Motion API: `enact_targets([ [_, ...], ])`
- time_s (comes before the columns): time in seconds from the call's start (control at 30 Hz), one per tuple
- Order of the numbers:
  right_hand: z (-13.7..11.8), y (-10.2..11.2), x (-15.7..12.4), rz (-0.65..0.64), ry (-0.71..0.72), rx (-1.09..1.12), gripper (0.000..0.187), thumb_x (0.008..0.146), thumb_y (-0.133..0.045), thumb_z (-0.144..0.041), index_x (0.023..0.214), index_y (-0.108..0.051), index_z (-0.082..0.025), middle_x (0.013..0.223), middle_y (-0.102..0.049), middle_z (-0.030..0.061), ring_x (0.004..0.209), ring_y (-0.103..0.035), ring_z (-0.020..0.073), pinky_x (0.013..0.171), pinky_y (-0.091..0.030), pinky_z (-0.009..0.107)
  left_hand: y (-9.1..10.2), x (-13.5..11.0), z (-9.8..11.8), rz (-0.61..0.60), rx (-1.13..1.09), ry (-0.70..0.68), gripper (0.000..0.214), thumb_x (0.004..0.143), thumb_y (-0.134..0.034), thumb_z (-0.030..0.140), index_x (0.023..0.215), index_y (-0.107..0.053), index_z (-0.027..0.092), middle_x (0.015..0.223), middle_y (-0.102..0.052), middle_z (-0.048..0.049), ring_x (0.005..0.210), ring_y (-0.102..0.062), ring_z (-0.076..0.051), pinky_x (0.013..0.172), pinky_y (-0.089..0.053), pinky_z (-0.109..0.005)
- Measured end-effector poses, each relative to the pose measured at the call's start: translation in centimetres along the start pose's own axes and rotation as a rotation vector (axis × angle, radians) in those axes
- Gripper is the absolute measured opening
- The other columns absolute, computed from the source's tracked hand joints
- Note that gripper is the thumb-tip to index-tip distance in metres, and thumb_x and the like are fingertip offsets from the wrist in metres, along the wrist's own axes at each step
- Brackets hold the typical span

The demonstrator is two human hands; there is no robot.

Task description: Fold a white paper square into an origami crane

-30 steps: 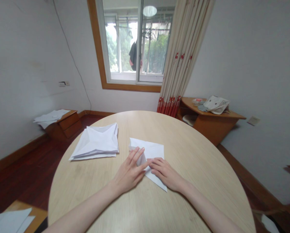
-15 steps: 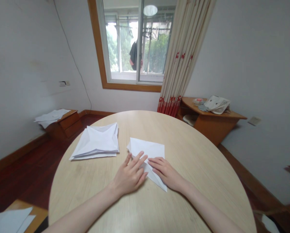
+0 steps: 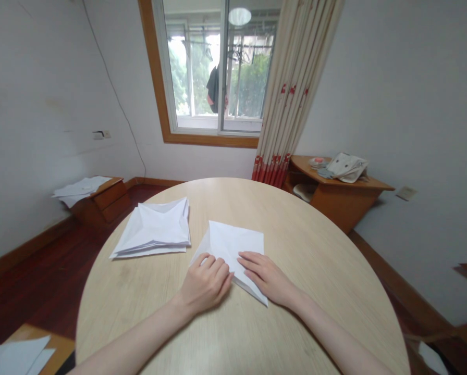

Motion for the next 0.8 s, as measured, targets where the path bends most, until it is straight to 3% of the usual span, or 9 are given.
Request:
enact_targets([
  [0.17,-0.1,0.3,0.0,-0.054,-0.02,-0.009,0.04,0.097,-0.04,-0.03,0.135,-0.051,-0.023,0.145,-0.044,0.0066,0.137,-0.036,0.0222,0.113,-0.03,0.047,-0.5,-0.4,0.1,-0.028,0.031,0.028,0.032,0.096,-0.039,0.027,0.07,-0.055,0.018,0.061,-0.057,-0.0033,0.059,-0.054,-0.018,0.063,-0.035,-0.033],
  [0.4,-0.1,0.5,0.0,-0.112,-0.044,-0.059,0.042,0.098,-0.037,-0.034,0.137,-0.048,-0.024,0.149,-0.038,0.006,0.139,-0.031,0.0209,0.114,-0.027,0.047,-2.1,-1.1,-0.6,-0.244,-0.117,0.067,0.042,0.098,-0.04,0.042,0.068,-0.058,0.017,0.066,-0.06,-0.0044,0.064,-0.055,-0.019,0.062,-0.037,-0.033],
  [0.57,0.3,0.8,-0.1,-0.132,-0.043,-0.068,0.046,0.097,-0.039,-0.039,0.141,-0.043,-0.026,0.152,-0.031,0.0062,0.141,-0.026,0.0221,0.115,-0.023,0.048,-2.3,-0.8,-0.8,-0.36,-0.265,0.143,0.031,0.094,-0.05,0.042,0.079,-0.059,0.017,0.088,-0.062,-0.0058,0.083,-0.057,-0.022,0.07,-0.043,-0.033],
  [0.8,0.7,1.0,-0.2,-0.134,-0.06,-0.076,0.047,0.097,-0.04,-0.043,0.142,-0.041,-0.027,0.152,-0.031,0.0056,0.141,-0.027,0.0224,0.116,-0.022,0.047,-2.9,-1.3,-1.1,-0.348,-0.406,0.198,0.028,0.086,-0.062,0.043,0.094,-0.054,0.018,0.119,-0.058,-0.0124,0.111,-0.053,-0.028,0.09,-0.044,-0.043],
])
Point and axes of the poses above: each hand's wrist, its own x-axis towards the middle knuckle, its own y-axis out of the back of the hand, z = x × y, the point moved 3 cm from there along x, towards the middle knuckle
